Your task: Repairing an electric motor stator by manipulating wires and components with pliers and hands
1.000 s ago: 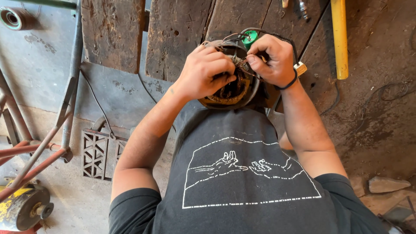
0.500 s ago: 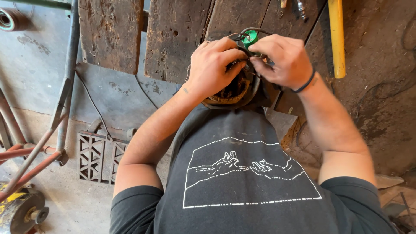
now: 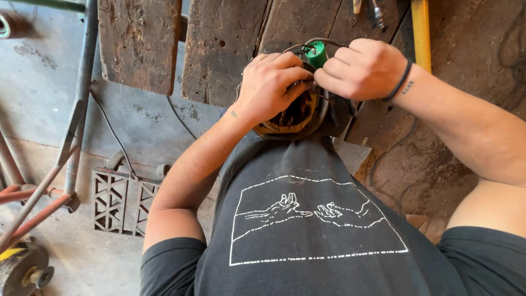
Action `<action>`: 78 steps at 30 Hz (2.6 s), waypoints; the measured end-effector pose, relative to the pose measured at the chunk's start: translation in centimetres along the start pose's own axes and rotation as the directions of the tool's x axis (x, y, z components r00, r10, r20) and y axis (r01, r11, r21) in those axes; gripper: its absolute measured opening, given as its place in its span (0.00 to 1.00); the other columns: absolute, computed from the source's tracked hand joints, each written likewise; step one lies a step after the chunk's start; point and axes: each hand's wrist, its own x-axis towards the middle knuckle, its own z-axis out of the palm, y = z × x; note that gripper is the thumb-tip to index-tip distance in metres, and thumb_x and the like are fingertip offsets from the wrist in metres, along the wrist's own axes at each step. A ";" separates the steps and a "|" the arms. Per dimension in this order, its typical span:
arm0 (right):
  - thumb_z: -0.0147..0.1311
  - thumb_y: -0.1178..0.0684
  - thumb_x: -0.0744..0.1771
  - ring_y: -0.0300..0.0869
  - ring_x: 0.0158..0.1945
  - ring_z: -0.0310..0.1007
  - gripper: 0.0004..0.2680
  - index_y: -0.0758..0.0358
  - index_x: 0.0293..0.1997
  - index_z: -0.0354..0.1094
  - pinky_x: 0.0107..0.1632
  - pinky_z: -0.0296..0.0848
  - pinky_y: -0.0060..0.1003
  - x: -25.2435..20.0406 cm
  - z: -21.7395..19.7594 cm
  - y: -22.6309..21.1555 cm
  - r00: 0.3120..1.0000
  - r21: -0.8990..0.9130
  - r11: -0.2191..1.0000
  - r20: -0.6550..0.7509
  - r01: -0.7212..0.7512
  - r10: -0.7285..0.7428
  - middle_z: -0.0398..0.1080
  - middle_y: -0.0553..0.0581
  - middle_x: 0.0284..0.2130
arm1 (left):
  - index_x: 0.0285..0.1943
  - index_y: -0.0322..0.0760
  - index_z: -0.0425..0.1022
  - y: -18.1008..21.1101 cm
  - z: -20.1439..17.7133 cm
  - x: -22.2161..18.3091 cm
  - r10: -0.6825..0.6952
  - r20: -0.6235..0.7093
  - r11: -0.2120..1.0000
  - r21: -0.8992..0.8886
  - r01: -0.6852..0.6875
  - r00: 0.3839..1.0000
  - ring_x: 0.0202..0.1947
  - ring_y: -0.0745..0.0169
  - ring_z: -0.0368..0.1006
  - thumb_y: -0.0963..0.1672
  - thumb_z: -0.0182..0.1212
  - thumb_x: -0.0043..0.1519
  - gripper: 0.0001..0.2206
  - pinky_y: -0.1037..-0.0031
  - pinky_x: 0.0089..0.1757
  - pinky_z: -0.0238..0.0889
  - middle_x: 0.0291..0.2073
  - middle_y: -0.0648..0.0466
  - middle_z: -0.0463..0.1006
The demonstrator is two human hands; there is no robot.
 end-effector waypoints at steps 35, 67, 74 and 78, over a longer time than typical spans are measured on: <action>0.52 0.48 0.70 0.36 0.20 0.64 0.13 0.61 0.26 0.73 0.24 0.59 0.30 -0.3 1.6 -2.8 0.262 0.336 -0.511 0.941 -0.791 0.212 0.71 0.52 0.20 | 0.43 0.49 0.77 -0.3 -0.6 0.8 0.134 0.065 0.991 0.000 -0.135 0.989 0.34 0.57 0.70 0.48 0.57 0.69 0.05 0.64 0.39 0.61 0.40 0.64 0.77; 0.53 0.48 0.73 0.38 0.34 0.76 0.06 0.51 0.44 0.77 0.33 0.65 0.31 -3.1 0.3 -2.0 0.979 0.258 0.947 -0.021 -0.192 0.204 0.78 0.46 0.37 | 0.44 0.49 0.78 -0.2 -1.3 0.9 0.140 0.077 0.990 -0.019 -0.139 0.987 0.34 0.58 0.70 0.47 0.59 0.69 0.04 0.66 0.37 0.60 0.43 0.64 0.78; 0.55 0.53 0.68 0.38 0.19 0.59 0.09 0.67 0.33 0.76 0.23 0.58 0.30 -3.8 2.6 -3.5 0.375 0.388 -0.657 0.911 -0.647 0.169 0.64 0.56 0.16 | 0.46 0.52 0.78 -0.4 -1.0 0.8 0.158 0.098 0.987 -0.009 -0.158 0.983 0.33 0.57 0.69 0.47 0.55 0.70 0.06 0.65 0.37 0.59 0.43 0.64 0.78; 0.56 0.52 0.68 0.33 0.26 0.69 0.07 0.57 0.36 0.80 0.36 0.66 0.29 -1.6 -0.4 -2.4 0.356 0.449 -0.261 0.872 -0.855 0.335 0.75 0.52 0.21 | 0.45 0.50 0.78 -0.4 -1.0 0.8 0.148 0.065 0.988 -0.041 -0.146 0.987 0.33 0.55 0.70 0.47 0.57 0.70 0.05 0.65 0.37 0.59 0.42 0.63 0.78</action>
